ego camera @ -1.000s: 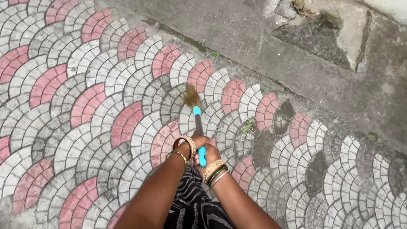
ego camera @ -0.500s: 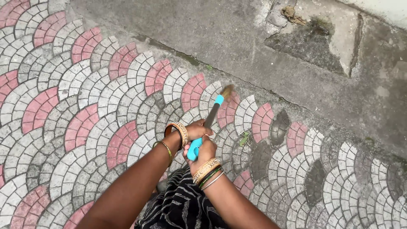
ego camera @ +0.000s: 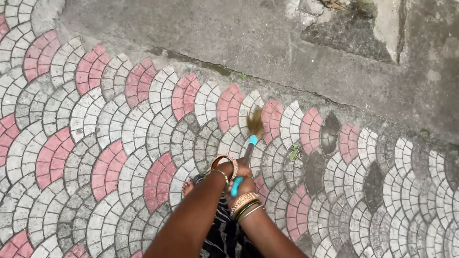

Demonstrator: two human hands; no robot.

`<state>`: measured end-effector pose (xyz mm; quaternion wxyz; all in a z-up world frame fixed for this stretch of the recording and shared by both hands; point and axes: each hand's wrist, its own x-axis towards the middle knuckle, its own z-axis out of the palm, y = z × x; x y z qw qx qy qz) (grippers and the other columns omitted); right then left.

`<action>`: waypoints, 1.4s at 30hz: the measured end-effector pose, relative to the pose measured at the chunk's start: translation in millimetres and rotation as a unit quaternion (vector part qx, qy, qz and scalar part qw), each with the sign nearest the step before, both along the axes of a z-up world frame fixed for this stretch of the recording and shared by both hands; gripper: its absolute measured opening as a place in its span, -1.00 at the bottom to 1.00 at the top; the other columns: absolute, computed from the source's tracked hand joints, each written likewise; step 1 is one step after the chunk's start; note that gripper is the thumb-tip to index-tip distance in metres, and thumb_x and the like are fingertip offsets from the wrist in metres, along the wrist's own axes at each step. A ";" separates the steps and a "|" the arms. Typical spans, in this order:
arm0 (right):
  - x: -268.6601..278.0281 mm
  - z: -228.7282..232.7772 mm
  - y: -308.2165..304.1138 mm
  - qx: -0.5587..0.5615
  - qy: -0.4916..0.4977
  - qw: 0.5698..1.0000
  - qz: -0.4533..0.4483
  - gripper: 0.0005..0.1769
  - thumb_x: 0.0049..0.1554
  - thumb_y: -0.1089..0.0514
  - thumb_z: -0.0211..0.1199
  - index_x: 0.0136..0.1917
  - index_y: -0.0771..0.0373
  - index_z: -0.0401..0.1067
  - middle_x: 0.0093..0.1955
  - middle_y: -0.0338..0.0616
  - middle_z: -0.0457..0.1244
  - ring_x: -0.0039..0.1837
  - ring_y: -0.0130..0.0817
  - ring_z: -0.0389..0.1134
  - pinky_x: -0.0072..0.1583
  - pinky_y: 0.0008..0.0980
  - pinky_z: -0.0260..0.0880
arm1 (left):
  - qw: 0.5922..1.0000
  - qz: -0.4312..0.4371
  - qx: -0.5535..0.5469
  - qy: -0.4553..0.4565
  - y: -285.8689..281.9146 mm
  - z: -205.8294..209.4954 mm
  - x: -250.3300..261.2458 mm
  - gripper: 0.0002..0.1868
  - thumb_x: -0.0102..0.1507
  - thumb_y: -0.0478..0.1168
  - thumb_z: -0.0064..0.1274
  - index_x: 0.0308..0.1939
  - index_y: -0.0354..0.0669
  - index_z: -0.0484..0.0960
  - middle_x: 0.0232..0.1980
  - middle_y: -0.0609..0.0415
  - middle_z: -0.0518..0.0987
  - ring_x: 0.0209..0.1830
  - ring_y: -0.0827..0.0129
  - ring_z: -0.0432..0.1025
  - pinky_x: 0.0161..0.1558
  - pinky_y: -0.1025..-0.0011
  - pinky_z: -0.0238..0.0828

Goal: Sweeping a tiled outdoor area and the adjacent grass edge with a long-handled broom.

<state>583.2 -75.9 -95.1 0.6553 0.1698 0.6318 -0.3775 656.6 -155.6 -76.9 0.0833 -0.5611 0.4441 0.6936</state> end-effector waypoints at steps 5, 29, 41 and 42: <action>90.7 48.4 -26.0 0.008 0.065 0.998 -0.012 -0.59 0.33 -0.16 -0.17 -0.07 0.18 0.26 -0.39 -0.13 0.17 -0.45 -0.34 0.18 -0.44 -0.39 0.18 | 0.992 0.020 -0.059 0.112 -22.6 -56.4 72.3 -0.03 -0.02 -0.09 0.22 0.45 -0.27 0.22 0.13 -0.23 0.58 -0.04 0.16 0.51 -0.03 0.27 0.50; 96.2 41.7 -202.8 -0.009 -0.060 0.998 0.007 -0.63 0.26 -0.12 -0.10 0.01 0.19 0.31 -0.35 -0.17 0.23 -0.37 -0.33 0.23 -0.31 -0.35 0.28 | 0.998 0.024 -0.037 0.041 -224.3 -42.5 116.4 -0.14 0.05 -0.06 0.13 0.41 -0.25 0.28 0.12 -0.19 0.58 0.00 0.12 0.53 -0.03 0.25 0.48; 145.3 95.4 -294.7 -0.054 -0.050 0.997 0.028 -0.46 0.28 -0.27 -0.29 0.09 0.16 0.30 -0.21 -0.09 0.30 -0.27 -0.23 0.34 -0.31 -0.29 0.32 | 0.982 0.035 -0.167 0.079 -290.0 -28.6 142.8 -0.07 -0.02 -0.08 0.22 0.41 -0.27 0.29 0.19 -0.23 0.56 0.14 0.13 0.50 0.15 0.30 0.44; 142.5 84.0 -303.8 -0.058 -0.028 0.997 0.041 -0.51 0.28 -0.26 -0.27 0.03 0.11 0.30 -0.28 -0.15 0.27 -0.33 -0.28 0.30 -0.36 -0.33 0.23 | 0.979 0.069 -0.182 0.056 -298.8 -26.2 139.6 -0.12 -0.02 -0.09 0.22 0.35 -0.30 0.32 0.15 -0.25 0.58 0.10 0.09 0.52 0.12 0.26 0.46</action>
